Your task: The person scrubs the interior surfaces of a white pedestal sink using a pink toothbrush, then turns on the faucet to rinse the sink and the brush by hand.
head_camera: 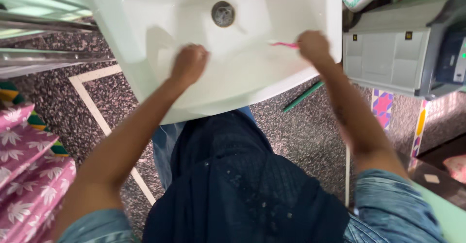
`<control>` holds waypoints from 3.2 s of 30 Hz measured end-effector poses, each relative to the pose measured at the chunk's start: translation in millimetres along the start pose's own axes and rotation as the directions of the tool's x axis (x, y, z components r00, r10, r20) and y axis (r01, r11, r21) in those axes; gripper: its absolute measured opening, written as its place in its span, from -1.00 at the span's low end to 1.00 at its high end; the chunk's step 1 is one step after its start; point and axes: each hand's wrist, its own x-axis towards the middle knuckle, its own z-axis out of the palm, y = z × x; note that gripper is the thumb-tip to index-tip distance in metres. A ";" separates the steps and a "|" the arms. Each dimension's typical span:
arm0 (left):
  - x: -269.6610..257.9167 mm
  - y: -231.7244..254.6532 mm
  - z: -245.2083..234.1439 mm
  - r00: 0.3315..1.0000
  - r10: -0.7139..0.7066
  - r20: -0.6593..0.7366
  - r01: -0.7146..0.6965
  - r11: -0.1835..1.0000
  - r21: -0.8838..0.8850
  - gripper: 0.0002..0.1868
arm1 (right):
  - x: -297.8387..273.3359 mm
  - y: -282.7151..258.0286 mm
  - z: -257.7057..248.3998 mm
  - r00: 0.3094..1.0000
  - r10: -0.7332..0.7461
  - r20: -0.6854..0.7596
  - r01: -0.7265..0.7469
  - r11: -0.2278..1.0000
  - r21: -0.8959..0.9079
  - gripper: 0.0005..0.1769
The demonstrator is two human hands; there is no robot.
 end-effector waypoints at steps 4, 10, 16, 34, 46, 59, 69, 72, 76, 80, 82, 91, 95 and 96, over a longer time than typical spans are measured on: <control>44.7 50.9 126.8 0.671 -0.203 0.713 0.710 0.452 -0.539 -0.48 | -27.7 -110.6 55.0 0.947 -0.185 -0.262 0.285 0.861 0.421 -0.82; 58.9 58.5 225.8 0.721 -0.688 0.078 0.633 0.610 -0.476 -0.42 | -76.9 -174.5 40.9 0.941 -0.131 -0.313 0.278 0.826 0.490 -0.77; 82.0 53.2 206.5 0.677 -0.570 0.465 0.656 0.754 -0.031 -0.66 | -57.1 -128.5 37.5 0.913 -0.340 -0.226 0.396 0.870 0.293 -0.82; 168.9 88.0 253.0 0.933 -0.330 0.143 0.291 0.927 0.239 -0.29 | 10.9 -57.5 -15.5 0.856 -0.498 -0.141 0.483 0.867 -0.125 -0.68; 97.0 106.2 197.9 0.845 -0.475 0.246 0.417 0.873 0.254 -0.69 | -57.5 -89.2 1.2 0.860 -0.468 -0.204 0.486 0.873 0.047 -0.77; 20.7 200.9 137.7 0.822 -0.568 0.026 0.563 0.819 0.110 -0.66 | -13.5 -74.0 24.5 0.879 -0.458 -0.131 0.470 0.880 0.073 -0.61; 24.3 201.1 132.0 0.815 -0.579 0.008 0.577 0.813 0.080 -0.61 | -32.0 -57.7 7.6 0.861 -0.415 -0.294 0.436 0.900 0.008 -0.77; 21.2 201.7 134.2 0.835 -0.549 -0.041 0.551 0.830 0.094 -0.54 | -35.1 -79.4 3.5 0.900 -0.435 0.033 0.406 0.863 0.301 -0.74; 18.3 188.5 149.7 0.885 -0.307 -0.351 0.379 0.911 0.160 -0.39 | -20.5 -39.0 -5.3 0.922 -0.252 -0.295 0.268 0.963 0.016 -0.77; 18.2 198.6 146.4 0.878 -0.321 -0.356 0.415 0.880 0.230 -0.32 | -17.4 -48.4 7.4 0.848 -0.331 -0.414 0.337 0.939 -0.061 -0.80; 15.6 201.6 142.9 0.880 -0.314 -0.356 0.416 0.871 0.262 -0.30 | -13.4 -67.2 17.7 0.812 -0.553 -0.187 0.526 0.832 -0.176 -0.78; 15.2 190.2 158.0 0.862 -0.125 -0.492 0.295 0.913 0.284 -0.46 | -9.3 -24.4 -11.7 0.808 -0.525 -0.266 0.420 0.831 -0.364 -0.82; 17.3 188.2 158.7 0.851 -0.130 -0.508 0.307 0.909 0.282 -0.54 | -19.0 -28.9 -18.2 0.818 -0.565 -0.109 0.504 0.794 -0.341 -0.82; 17.6 188.5 158.3 0.847 -0.135 -0.514 0.316 0.905 0.284 -0.58 | -19.0 -22.9 -21.4 0.821 -0.562 -0.101 0.499 0.792 -0.351 -0.82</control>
